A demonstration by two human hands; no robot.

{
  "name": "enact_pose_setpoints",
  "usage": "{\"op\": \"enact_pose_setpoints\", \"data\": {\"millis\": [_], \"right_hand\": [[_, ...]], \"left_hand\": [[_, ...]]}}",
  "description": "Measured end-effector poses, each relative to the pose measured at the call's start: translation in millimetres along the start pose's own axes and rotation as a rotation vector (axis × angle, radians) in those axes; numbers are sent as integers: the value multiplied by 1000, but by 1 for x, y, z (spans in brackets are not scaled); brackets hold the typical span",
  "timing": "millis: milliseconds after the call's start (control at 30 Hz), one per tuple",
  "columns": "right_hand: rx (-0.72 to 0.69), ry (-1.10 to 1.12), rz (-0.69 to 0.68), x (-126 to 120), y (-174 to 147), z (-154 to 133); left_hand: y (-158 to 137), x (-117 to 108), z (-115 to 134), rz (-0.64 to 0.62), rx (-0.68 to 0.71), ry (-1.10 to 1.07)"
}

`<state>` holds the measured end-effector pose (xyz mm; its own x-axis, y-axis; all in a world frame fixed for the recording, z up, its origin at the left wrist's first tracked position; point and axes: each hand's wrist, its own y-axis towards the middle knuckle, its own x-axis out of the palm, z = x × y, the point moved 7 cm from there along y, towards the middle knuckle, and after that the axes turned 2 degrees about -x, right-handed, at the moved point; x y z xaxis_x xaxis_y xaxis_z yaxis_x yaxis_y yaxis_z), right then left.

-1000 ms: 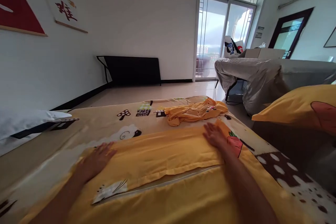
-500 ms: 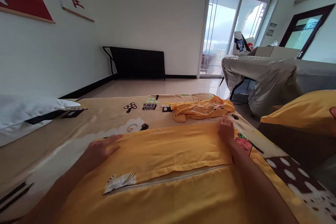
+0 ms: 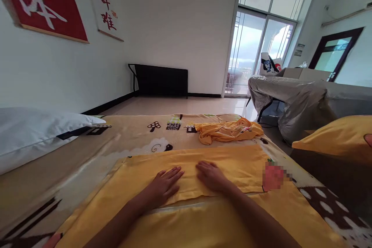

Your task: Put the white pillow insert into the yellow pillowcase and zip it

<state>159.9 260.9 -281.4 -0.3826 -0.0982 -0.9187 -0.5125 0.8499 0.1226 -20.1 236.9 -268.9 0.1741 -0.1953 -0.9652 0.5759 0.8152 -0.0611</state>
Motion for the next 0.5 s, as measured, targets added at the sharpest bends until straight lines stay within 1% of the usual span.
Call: {"op": "enact_pose_setpoints", "data": {"millis": [67, 133, 233, 267, 300, 367, 400, 433, 500], "right_hand": [[156, -60, -4, -15, -16, 50], [272, -132, 12, -30, -40, 97], [440, -341, -1, -56, -89, 160], [493, -425, -14, -66, -107, 176], [552, -463, -5, -78, -125, 189], [645, -523, 17, -102, -156, 205], [678, -543, 31, -112, -169, 207], [690, -566, 43, -120, -179, 205], [673, -614, 54, -127, -195, 194]], "left_hand": [[0, -1, 0, 9, 2, -3], [0, -1, 0, 25, 8, -11], [-2, -2, 2, 43, 19, -15], [-2, -2, 3, 46, 16, -8], [-3, -3, 5, 50, 4, 10], [-6, -5, 13, 71, -44, 70], [-7, -6, 21, 87, -57, 99], [-10, -6, 33, 105, -43, 111], [-15, -1, 65, 114, 71, 65]]}}
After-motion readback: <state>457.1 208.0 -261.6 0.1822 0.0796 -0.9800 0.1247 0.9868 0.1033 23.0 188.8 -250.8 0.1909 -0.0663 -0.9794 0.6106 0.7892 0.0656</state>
